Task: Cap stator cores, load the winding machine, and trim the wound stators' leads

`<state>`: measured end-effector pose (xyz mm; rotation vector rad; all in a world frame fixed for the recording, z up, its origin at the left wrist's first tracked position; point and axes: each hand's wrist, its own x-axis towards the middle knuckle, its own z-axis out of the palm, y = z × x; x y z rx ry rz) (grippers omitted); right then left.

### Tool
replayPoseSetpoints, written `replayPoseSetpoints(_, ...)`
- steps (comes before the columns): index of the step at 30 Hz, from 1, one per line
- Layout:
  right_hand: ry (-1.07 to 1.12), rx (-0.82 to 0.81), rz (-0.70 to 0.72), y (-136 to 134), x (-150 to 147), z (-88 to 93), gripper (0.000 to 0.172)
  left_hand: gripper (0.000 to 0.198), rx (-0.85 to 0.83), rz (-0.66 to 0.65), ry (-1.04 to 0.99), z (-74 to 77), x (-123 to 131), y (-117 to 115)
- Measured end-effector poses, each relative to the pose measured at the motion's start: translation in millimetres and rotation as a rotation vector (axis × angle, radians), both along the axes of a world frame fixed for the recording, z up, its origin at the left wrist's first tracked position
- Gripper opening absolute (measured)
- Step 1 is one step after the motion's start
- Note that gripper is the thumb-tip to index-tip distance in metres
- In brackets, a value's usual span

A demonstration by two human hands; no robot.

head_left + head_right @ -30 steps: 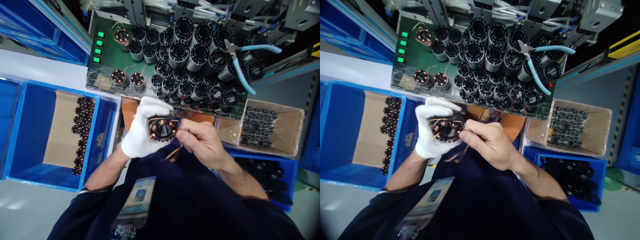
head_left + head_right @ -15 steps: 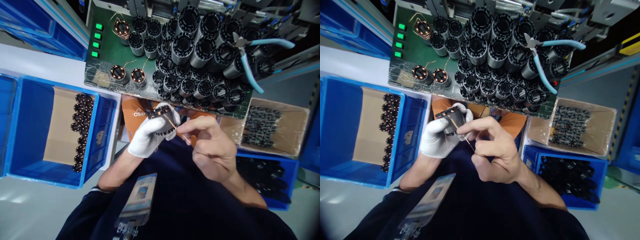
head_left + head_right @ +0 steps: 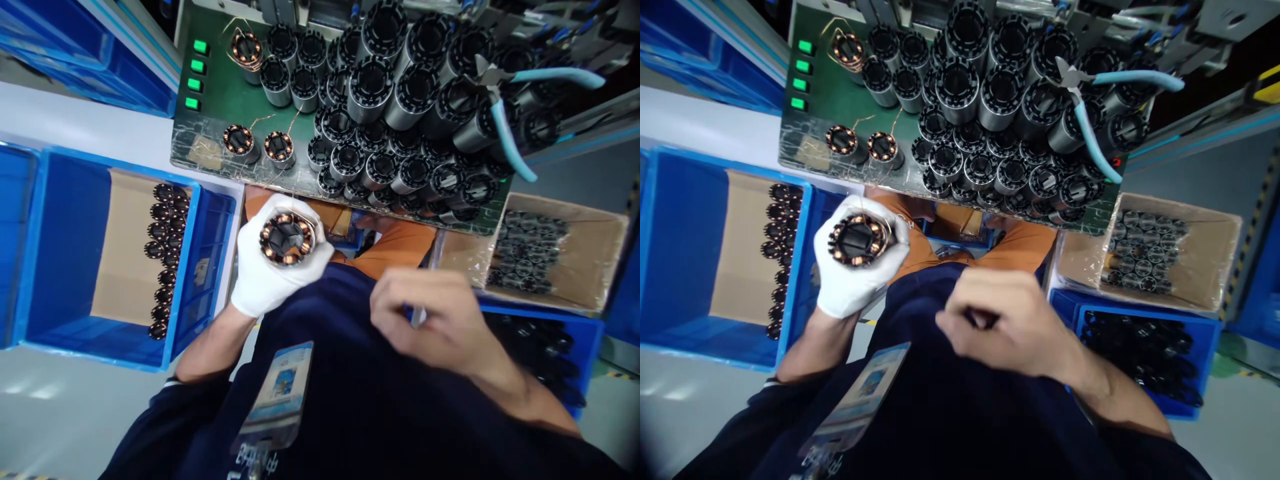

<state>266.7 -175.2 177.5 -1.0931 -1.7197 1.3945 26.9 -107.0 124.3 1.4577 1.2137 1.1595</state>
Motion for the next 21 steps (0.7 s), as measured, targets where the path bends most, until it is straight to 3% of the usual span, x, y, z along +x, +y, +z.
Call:
replayPoseSetpoints(2,0.056,-0.103,-0.165,16.2,-1.1,-0.7,0.002,0.05,0.124,-0.088,0.086,11.6,-1.6,-4.6)
replayPoseSetpoints(6,0.28,-0.225,-0.235,44.3,-22.2,-16.3,0.022,0.075,0.139,-0.25,0.171,29.6,3.6,-16.8)
replayPoseSetpoints(8,0.305,-0.163,-0.252,48.9,-31.7,-23.3,0.018,0.076,0.11,-0.27,0.208,29.8,8.1,-22.8)
replayPoseSetpoints(12,0.139,0.068,-0.346,43.6,-34.4,-26.8,0.013,0.07,0.01,-0.157,0.244,18.6,17.5,-33.0)
replayPoseSetpoints(14,0.05,0.143,-0.372,39.2,-30.6,-24.1,0.012,0.068,0.049,-0.11,0.243,14.7,20.7,-35.3)
replayPoseSetpoints(19,-0.131,0.385,-0.358,31.8,-25.7,-8.8,0.008,0.061,0.076,-0.156,0.258,16.2,20.7,-31.7)
replayPoseSetpoints(21,-0.114,0.379,-0.373,30.8,-27.5,-2.7,0.01,0.06,0.186,-0.135,0.214,13.6,18.4,-30.2)
